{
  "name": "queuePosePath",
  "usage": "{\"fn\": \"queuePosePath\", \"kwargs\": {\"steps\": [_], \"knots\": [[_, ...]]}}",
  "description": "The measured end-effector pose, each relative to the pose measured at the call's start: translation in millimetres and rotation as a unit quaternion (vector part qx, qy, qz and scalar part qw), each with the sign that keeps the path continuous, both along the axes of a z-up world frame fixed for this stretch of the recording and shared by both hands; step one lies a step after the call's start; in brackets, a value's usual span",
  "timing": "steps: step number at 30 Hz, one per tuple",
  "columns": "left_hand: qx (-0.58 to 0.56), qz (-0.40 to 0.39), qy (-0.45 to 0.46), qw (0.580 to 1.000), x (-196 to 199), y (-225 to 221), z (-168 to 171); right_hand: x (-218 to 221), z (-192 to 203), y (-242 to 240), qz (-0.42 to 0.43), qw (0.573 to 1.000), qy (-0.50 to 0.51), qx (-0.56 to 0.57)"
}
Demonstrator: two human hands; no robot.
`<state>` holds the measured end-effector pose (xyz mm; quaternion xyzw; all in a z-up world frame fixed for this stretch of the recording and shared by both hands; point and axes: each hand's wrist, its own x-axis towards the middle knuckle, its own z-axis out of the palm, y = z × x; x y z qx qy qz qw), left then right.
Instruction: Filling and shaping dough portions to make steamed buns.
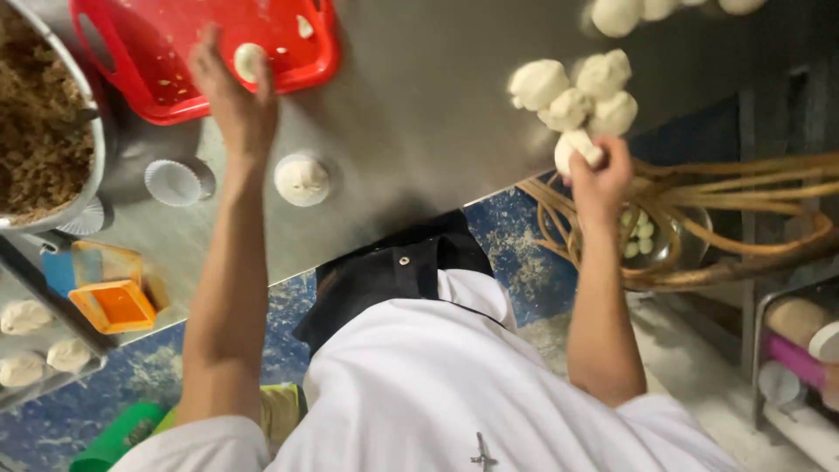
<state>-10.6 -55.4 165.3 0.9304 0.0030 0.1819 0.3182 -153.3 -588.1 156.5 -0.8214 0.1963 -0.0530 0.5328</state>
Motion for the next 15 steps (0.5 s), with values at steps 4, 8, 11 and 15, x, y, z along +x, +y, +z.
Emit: {"fn": "queuePosePath", "kwargs": {"steps": [4, 8, 11, 15], "knots": [[-0.366, -0.018, 0.141, 0.920, -45.3, -63.3, 40.0, 7.9, 102.8, 64.9, 0.012, 0.946, 0.071, 0.315], [-0.728, -0.067, 0.333, 0.595, -73.4, -113.7, 83.5, 48.0, 126.2, 175.6, 0.273, 0.885, 0.150, 0.346], [-0.854, -0.108, 0.277, 0.427, -81.8, -95.5, 114.2, 74.0, 153.0, 255.8, 0.424, 0.897, 0.043, 0.117], [-0.900, -0.188, 0.155, 0.361, -101.1, -17.3, 162.5, 56.4, 222.9, 379.6, 0.317, 0.915, -0.244, -0.059]]}}
